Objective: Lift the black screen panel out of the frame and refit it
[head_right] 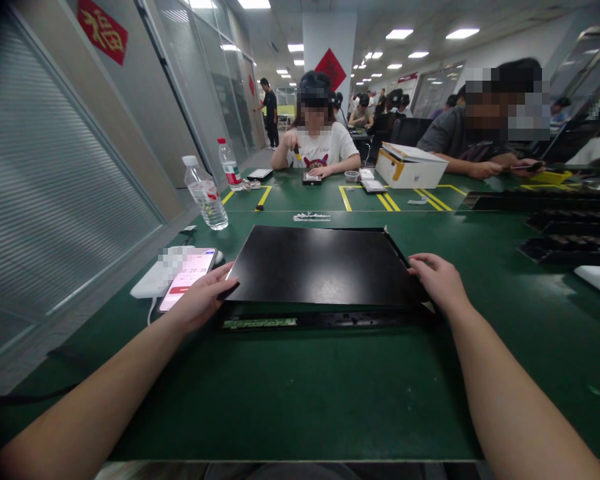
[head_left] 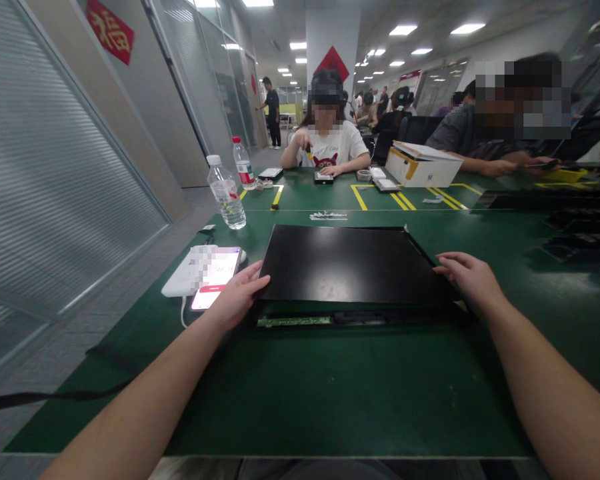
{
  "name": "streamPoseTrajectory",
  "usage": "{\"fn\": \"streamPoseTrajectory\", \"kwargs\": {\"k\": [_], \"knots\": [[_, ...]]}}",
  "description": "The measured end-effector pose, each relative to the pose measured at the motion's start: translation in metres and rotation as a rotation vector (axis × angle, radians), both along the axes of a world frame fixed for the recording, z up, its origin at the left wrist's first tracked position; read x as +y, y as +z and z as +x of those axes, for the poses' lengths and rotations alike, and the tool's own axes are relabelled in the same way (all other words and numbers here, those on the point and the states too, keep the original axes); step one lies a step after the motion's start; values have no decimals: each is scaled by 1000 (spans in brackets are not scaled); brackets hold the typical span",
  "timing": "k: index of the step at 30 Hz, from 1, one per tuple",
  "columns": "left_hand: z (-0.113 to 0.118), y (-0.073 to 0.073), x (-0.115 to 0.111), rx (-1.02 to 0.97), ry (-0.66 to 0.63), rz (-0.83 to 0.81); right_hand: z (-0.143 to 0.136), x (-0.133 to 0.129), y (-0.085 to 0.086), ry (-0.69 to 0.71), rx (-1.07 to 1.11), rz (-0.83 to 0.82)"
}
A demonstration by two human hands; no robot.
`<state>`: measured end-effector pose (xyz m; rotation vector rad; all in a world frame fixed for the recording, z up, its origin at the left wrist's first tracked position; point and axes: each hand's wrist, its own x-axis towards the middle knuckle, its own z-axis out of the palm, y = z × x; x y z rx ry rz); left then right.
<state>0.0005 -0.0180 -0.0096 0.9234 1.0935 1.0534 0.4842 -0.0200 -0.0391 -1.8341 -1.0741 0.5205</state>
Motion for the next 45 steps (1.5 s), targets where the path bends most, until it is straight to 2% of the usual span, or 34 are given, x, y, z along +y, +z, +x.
{"fn": "streamPoseTrajectory", "kwargs": {"k": [14, 26, 33, 40, 45], "knots": [[-1, -5, 1, 30, -11, 26, 6, 2, -2, 23, -286, -72], [-4, -10, 5, 27, -60, 54, 8, 2, -2, 5, -324, -173], [-3, -6, 1, 36, -46, 37, 2, -1, 1, 26, -390, -142], [-3, -6, 1, 49, -42, 47, -5, -4, 1, 71, -555, -69], [-3, -8, 1, 23, -55, 65, -5, -5, 1, 84, -561, -82]]}}
